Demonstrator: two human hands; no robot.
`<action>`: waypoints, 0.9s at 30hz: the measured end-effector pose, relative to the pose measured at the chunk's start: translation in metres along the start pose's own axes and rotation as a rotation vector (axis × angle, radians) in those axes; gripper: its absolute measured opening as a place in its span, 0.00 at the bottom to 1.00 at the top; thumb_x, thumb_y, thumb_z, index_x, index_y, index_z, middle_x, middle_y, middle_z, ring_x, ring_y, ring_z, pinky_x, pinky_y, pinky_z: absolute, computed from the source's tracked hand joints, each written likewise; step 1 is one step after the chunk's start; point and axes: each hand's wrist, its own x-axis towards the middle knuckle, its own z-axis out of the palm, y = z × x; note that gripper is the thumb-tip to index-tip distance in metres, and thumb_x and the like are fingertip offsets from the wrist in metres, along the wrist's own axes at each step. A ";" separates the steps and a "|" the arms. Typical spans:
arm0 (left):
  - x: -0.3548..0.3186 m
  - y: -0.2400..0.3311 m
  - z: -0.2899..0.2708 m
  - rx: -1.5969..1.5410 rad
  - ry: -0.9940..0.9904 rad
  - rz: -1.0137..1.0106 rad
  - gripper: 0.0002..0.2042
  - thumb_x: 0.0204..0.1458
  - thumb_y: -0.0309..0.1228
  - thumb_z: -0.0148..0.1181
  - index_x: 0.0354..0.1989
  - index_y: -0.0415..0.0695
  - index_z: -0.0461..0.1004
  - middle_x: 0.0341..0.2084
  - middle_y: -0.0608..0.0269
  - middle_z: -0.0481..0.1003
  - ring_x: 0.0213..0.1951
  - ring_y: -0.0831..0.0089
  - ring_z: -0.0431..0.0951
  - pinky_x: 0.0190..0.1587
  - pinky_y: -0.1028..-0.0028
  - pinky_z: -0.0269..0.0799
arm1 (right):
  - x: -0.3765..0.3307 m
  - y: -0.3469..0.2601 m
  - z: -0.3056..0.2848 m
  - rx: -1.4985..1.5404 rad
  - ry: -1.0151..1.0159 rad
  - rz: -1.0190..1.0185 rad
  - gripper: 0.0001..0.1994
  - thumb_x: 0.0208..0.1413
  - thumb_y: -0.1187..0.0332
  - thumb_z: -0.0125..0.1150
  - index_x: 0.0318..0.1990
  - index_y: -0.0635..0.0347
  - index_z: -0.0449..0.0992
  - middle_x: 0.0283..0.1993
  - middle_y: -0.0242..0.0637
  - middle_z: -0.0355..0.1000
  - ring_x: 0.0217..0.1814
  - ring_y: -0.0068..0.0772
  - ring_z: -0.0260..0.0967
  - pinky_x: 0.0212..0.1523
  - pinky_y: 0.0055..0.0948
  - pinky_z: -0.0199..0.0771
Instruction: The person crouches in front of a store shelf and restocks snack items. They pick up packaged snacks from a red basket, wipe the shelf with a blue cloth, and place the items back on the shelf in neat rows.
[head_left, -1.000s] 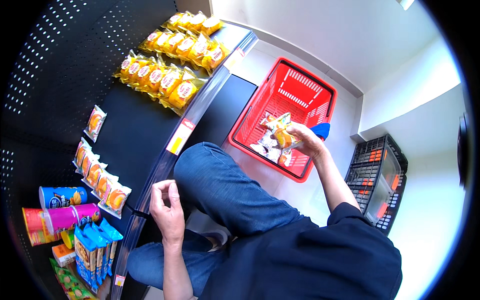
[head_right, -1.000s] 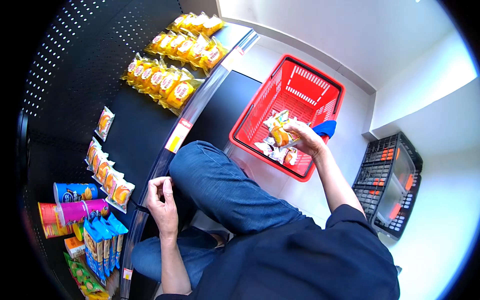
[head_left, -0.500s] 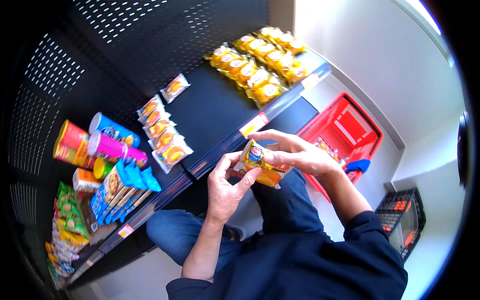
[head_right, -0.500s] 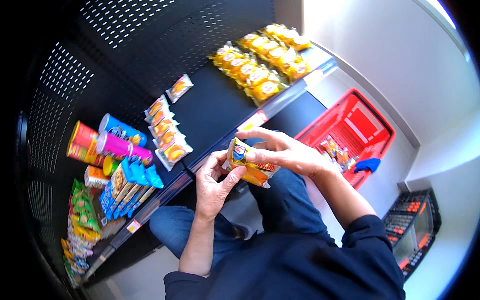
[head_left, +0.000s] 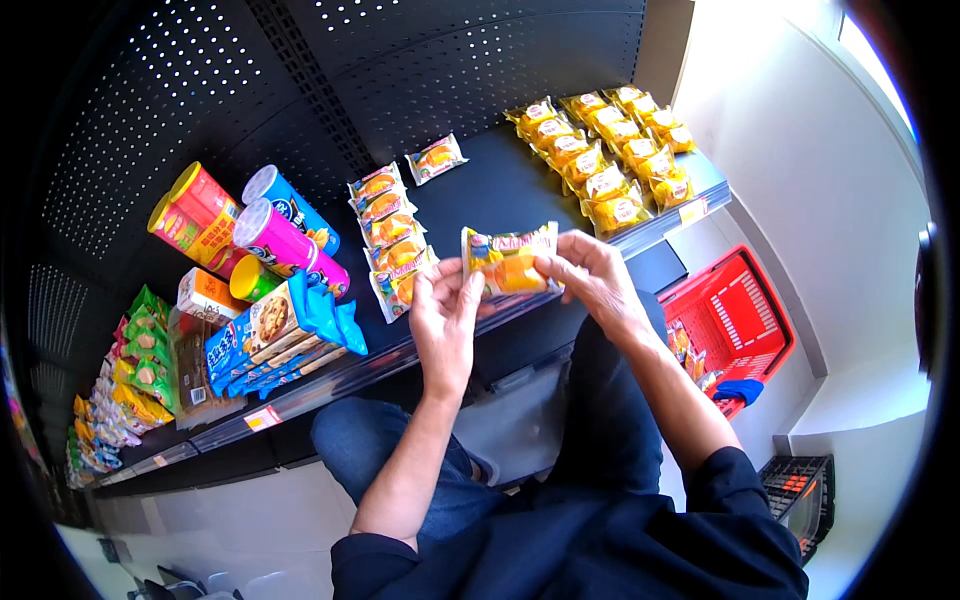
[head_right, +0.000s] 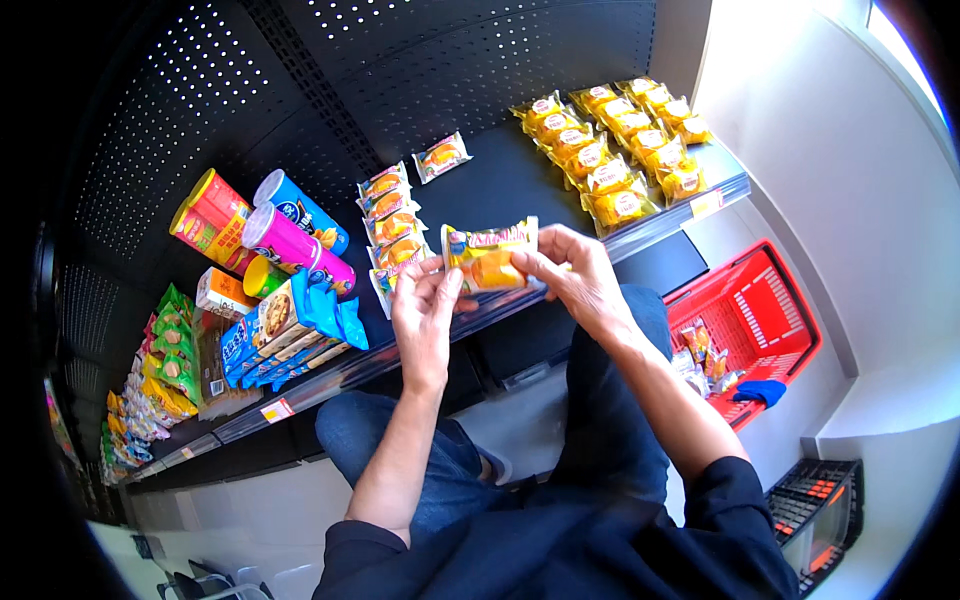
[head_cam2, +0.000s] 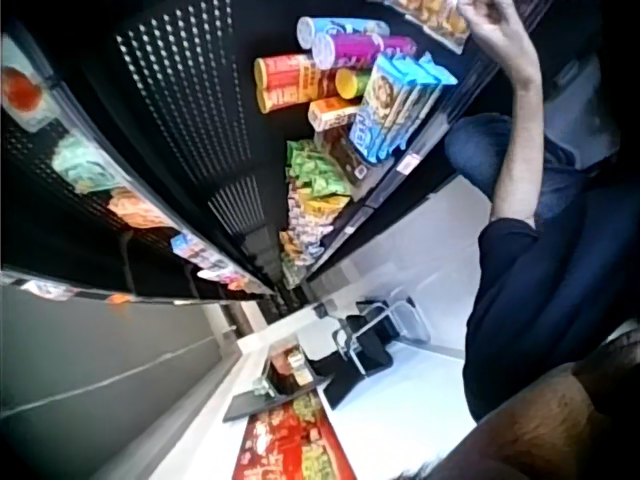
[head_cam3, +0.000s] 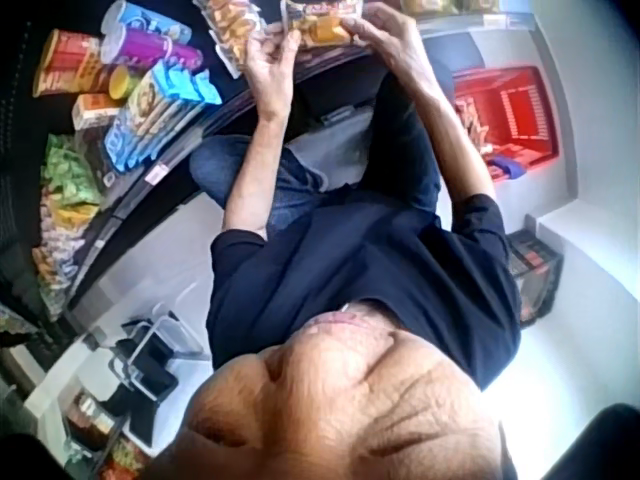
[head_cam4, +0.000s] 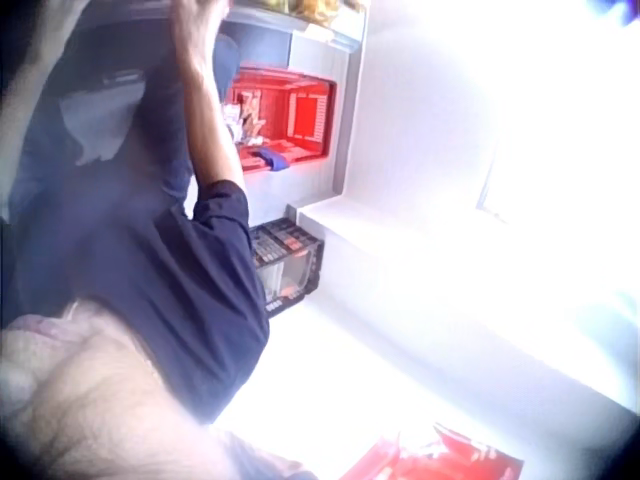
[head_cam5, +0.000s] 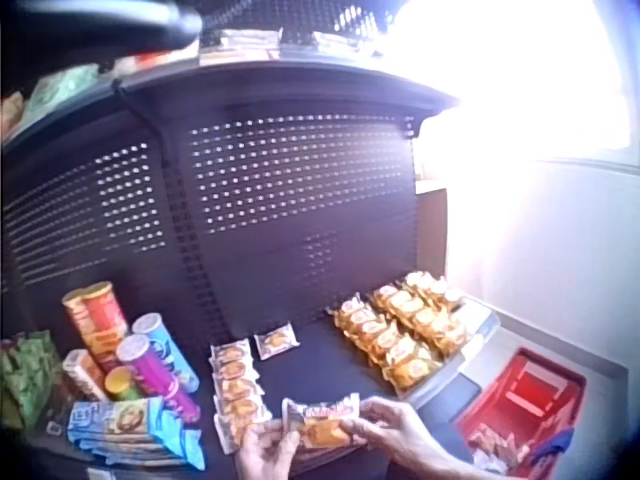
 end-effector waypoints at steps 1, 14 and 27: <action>0.011 -0.006 -0.005 0.036 0.045 0.022 0.12 0.62 0.31 0.62 0.47 0.39 0.68 0.37 0.57 0.79 0.35 0.77 0.80 0.35 0.77 0.79 | 0.013 -0.005 0.005 -0.079 0.016 -0.016 0.17 0.61 0.56 0.68 0.42 0.64 0.79 0.32 0.29 0.76 0.31 0.14 0.67 0.28 0.19 0.66; 0.173 -0.068 -0.019 0.768 0.026 -0.163 0.17 0.58 0.40 0.64 0.45 0.37 0.77 0.42 0.48 0.81 0.48 0.54 0.81 0.54 0.60 0.74 | 0.200 0.074 0.028 -0.265 0.173 -0.047 0.15 0.54 0.65 0.72 0.47 0.64 0.82 0.31 0.40 0.79 0.29 0.27 0.76 0.30 0.27 0.76; 0.226 -0.111 -0.014 0.792 0.110 -0.267 0.24 0.63 0.36 0.56 0.60 0.27 0.68 0.42 0.50 0.79 0.35 0.72 0.83 0.29 0.78 0.81 | 0.252 0.116 0.056 -0.253 0.175 -0.109 0.16 0.60 0.68 0.66 0.53 0.61 0.74 0.33 0.35 0.77 0.32 0.23 0.76 0.26 0.25 0.79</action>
